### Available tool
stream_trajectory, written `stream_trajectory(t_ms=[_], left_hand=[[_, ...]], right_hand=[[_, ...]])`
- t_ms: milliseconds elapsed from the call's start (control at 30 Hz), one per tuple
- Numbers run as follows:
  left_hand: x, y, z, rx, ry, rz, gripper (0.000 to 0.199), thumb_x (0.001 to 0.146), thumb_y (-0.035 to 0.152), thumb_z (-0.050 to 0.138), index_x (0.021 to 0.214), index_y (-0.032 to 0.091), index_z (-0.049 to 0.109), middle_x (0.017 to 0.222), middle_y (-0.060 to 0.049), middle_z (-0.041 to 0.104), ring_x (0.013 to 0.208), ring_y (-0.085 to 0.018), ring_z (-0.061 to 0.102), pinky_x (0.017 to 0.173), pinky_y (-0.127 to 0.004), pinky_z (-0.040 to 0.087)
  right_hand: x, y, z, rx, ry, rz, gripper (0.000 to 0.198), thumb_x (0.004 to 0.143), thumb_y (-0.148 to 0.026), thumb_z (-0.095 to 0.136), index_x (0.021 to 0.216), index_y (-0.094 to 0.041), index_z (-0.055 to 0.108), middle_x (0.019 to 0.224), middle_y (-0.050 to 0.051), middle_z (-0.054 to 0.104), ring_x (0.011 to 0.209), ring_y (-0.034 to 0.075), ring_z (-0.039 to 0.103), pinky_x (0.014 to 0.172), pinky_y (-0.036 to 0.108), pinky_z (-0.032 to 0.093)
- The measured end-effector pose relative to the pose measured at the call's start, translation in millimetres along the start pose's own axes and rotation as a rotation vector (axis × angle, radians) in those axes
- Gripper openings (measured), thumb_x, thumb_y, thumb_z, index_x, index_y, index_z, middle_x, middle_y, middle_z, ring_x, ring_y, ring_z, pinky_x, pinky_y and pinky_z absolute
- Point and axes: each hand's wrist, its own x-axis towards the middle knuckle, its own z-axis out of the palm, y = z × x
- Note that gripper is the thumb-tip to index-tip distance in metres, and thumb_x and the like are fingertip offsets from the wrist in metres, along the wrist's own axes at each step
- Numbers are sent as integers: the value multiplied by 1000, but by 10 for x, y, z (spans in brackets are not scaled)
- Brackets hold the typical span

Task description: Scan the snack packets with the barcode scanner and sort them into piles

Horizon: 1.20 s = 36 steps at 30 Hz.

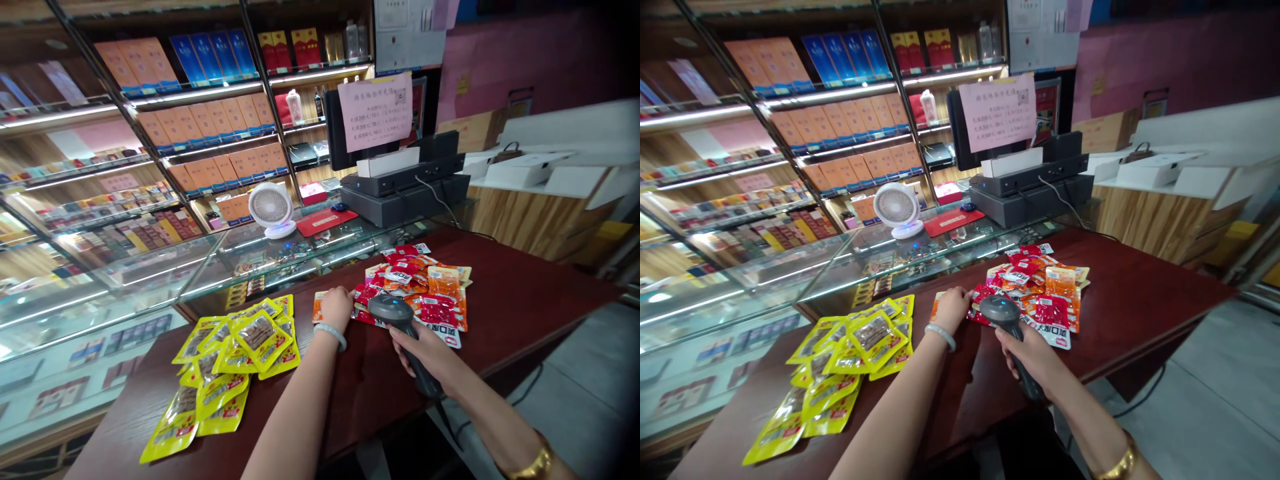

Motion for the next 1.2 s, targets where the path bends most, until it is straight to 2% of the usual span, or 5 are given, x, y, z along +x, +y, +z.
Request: stream_trajectory(t_ms=[133,367,867,1033,1200], left_hand=[[35,-13,84,-146,33,-52,16,82,31,60,74,18,58,81,-10,68,83,-22,65,74,-30,45],[-60,-175,-65,-799,-34,-244,9,89,32,46,85,23,45,53,6,56,46,-13,58,46,-20,39],[-251,-559,-182,-917,70,-297,16,88,38,47,89,21,48,49,6,53,41,-12,53,45,-21,40],[-231,-818,-284,-632,263,-365,14,87,34,50,88,20,52,67,-1,62,59,-16,62,59,-28,48],[-336,-737,-387,-73,430,-90,36,88,31,52,122,19,56,121,-14,62,115,-26,57,101,-42,41]], right_hand=[[-15,2,-34,-11,-6,-6,39,79,-55,66,92,-22,51,63,-7,53,44,9,48,38,21,38],[35,-63,79,-7,-52,-30,40,76,-57,67,85,-21,50,59,-8,52,42,9,47,37,21,37],[138,-62,480,-39,-185,-61,38,80,-56,64,89,-21,53,58,-8,53,43,10,48,40,21,39],[71,18,316,-51,-116,-66,37,82,-55,64,91,-21,53,59,-7,51,43,10,47,40,22,40],[-23,14,105,-12,-41,-50,39,79,-54,68,92,-20,54,63,-5,50,47,9,46,38,21,39]])
